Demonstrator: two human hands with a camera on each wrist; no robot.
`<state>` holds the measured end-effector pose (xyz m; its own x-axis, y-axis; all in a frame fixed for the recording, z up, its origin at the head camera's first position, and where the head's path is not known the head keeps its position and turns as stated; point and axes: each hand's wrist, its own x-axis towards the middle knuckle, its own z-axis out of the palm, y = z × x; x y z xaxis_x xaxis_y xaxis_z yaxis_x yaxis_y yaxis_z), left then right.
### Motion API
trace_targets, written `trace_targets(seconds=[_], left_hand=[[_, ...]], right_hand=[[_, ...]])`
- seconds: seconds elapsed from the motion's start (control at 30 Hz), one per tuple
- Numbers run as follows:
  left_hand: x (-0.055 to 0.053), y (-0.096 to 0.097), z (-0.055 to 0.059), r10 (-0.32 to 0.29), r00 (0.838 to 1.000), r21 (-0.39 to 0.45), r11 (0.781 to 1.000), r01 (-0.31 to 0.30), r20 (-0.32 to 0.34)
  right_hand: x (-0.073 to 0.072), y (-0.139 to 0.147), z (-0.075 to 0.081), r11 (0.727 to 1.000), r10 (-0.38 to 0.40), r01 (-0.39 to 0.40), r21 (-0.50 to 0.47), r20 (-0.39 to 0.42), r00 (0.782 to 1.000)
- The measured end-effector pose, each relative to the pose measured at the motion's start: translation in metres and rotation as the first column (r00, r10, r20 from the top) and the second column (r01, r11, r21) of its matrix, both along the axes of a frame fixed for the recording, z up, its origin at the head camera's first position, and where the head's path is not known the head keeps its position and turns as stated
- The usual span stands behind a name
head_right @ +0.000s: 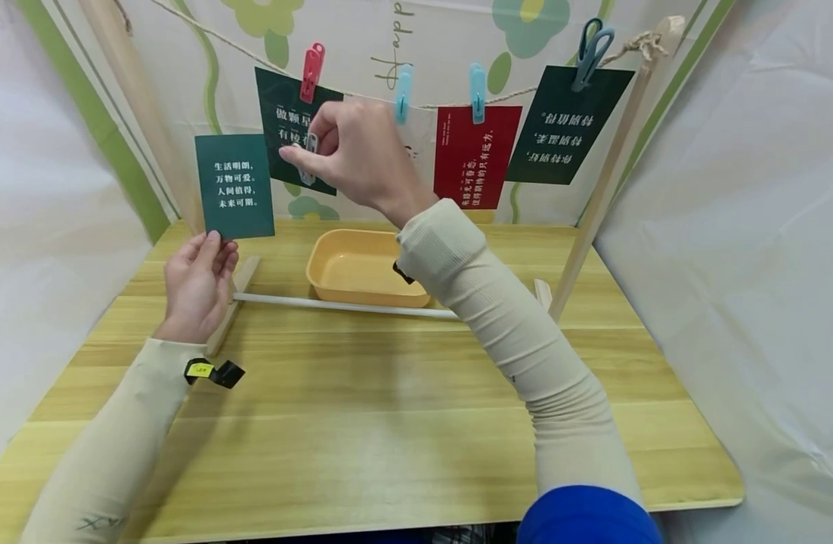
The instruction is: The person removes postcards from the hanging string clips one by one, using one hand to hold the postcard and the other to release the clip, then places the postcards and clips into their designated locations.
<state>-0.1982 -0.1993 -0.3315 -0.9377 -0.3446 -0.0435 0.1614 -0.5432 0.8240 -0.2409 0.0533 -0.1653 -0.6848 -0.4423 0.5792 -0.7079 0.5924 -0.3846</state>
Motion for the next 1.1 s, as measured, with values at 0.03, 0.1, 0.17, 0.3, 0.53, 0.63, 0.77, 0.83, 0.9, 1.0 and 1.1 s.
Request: trace_targets(seconds=[0.03,0.1,0.17,0.3,0.53,0.63,0.77,0.83,0.9,1.0,1.1], left_hand=[[0.000,0.000,-0.001,0.000,1.000,0.003,1.000,0.000,0.000],[-0.001,0.001,-0.004,-0.002,1.000,0.012,1.000,0.002,0.000],[0.000,0.001,-0.006,0.001,1.000,0.006,1.000,-0.001,0.002],[0.000,0.001,-0.010,0.000,1.000,0.004,1.000,0.000,0.012],[-0.002,0.000,-0.018,-0.007,0.999,0.001,1.000,0.007,0.035],[-0.004,-0.001,-0.022,-0.005,0.999,-0.009,1.000,0.005,0.048],[-0.008,-0.002,-0.027,0.016,0.997,-0.023,1.000,-0.014,0.071],[-0.010,-0.002,-0.030,0.028,0.997,-0.022,0.999,-0.026,0.078],[-0.012,-0.002,-0.034,0.040,0.996,-0.025,0.999,-0.038,0.079],[-0.014,-0.001,-0.037,0.057,0.994,-0.035,0.998,-0.054,0.091],[-0.016,-0.002,-0.041,0.066,0.992,-0.051,0.997,-0.061,0.105]], right_hand=[[-0.001,0.001,-0.003,1.000,-0.003,0.003,0.002,0.006,1.000],[-0.002,0.004,-0.009,1.000,-0.006,0.006,0.006,0.018,1.000],[-0.002,0.008,-0.015,1.000,-0.006,0.006,0.005,0.037,0.999],[-0.003,0.014,-0.027,1.000,0.006,-0.006,-0.005,0.067,0.998],[-0.004,0.024,-0.046,1.000,0.014,-0.014,-0.001,0.101,0.995],[-0.004,0.027,-0.054,1.000,0.024,-0.025,0.005,0.119,0.993],[-0.004,0.030,-0.065,0.999,0.038,-0.041,0.012,0.140,0.989],[-0.005,0.032,-0.069,0.999,0.042,-0.045,0.014,0.145,0.988],[-0.007,0.034,-0.074,0.999,0.043,-0.046,0.016,0.151,0.988],[-0.009,0.036,-0.082,0.999,0.045,-0.049,0.020,0.164,0.985],[-0.010,0.037,-0.092,0.998,0.052,-0.057,0.026,0.178,0.983]])
